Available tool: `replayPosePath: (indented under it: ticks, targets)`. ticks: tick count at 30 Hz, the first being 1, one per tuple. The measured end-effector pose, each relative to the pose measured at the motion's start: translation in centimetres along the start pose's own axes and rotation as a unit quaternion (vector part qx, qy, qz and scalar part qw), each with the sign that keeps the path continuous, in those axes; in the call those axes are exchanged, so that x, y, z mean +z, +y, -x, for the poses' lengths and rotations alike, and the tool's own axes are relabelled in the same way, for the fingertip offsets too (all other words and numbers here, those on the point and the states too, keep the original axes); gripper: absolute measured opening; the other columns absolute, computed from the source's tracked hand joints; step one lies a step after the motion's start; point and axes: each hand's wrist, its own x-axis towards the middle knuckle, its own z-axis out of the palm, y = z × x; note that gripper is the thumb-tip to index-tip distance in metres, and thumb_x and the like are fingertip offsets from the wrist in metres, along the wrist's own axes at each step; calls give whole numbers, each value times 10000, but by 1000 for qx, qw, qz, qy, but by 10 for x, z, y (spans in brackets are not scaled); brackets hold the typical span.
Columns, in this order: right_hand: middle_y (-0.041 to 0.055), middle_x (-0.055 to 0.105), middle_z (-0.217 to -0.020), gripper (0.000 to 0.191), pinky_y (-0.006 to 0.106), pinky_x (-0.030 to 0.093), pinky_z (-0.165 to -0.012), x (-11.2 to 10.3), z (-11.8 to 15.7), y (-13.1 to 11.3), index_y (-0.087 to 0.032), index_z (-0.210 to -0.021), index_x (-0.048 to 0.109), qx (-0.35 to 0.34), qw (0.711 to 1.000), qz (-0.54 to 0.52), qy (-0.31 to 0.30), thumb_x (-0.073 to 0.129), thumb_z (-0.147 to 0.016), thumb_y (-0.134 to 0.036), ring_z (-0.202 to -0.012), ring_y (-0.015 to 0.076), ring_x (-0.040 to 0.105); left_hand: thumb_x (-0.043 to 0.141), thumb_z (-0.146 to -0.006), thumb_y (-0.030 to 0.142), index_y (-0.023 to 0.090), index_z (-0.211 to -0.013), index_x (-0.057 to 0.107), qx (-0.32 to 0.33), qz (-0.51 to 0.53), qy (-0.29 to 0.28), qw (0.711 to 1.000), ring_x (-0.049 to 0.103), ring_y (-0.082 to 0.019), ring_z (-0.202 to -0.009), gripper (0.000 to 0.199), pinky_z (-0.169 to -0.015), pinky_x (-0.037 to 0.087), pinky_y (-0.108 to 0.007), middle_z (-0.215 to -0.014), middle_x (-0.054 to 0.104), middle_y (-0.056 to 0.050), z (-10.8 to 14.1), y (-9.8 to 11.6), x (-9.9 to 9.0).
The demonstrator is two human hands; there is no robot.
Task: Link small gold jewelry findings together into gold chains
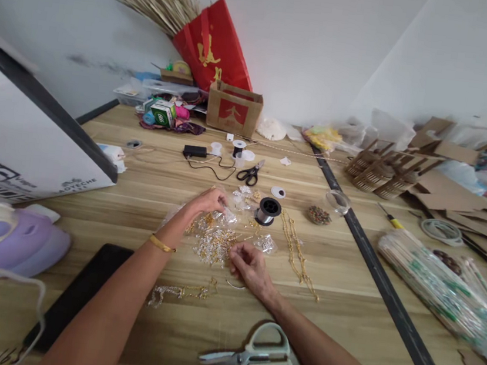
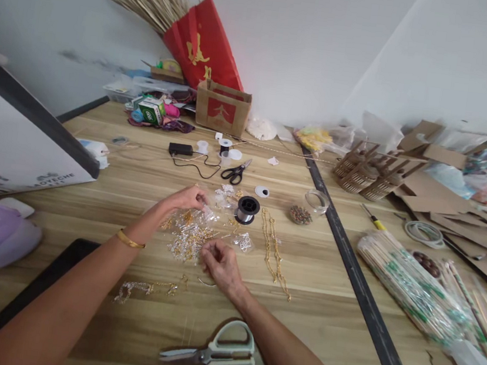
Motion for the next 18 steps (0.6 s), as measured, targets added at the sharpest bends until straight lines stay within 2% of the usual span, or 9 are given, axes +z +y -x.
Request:
replayPosePath:
  ticks: [7,13,18]
  targets:
    - [-55,515,-509,332,170,343,-379,0,0,2,-167,-775,524,-3,1000,2,-2,623,-774,-484,-383,60,431,779,-488,234,117,-655,677,10,98,-11,995,575,-128,-567,228,-556,430,-223,-600,664,-3,0,-6,-4]
    - [-54,522,-509,319,170,338,-378,0,-1,2,-164,-777,532,-6,1000,9,3,623,-777,-470,-384,59,431,770,-548,267,116,-728,653,-9,155,-1,988,498,-88,-458,263,-440,338,-192,-552,626,12,11,-9,-11]
    - [-54,517,-517,317,169,330,-374,-1,-1,3,-167,-776,530,-7,1000,6,-3,619,-782,-472,-385,58,425,753,-592,259,118,-877,697,-23,180,-3,983,480,-79,-453,323,-426,321,-185,-583,638,4,14,-11,-11]
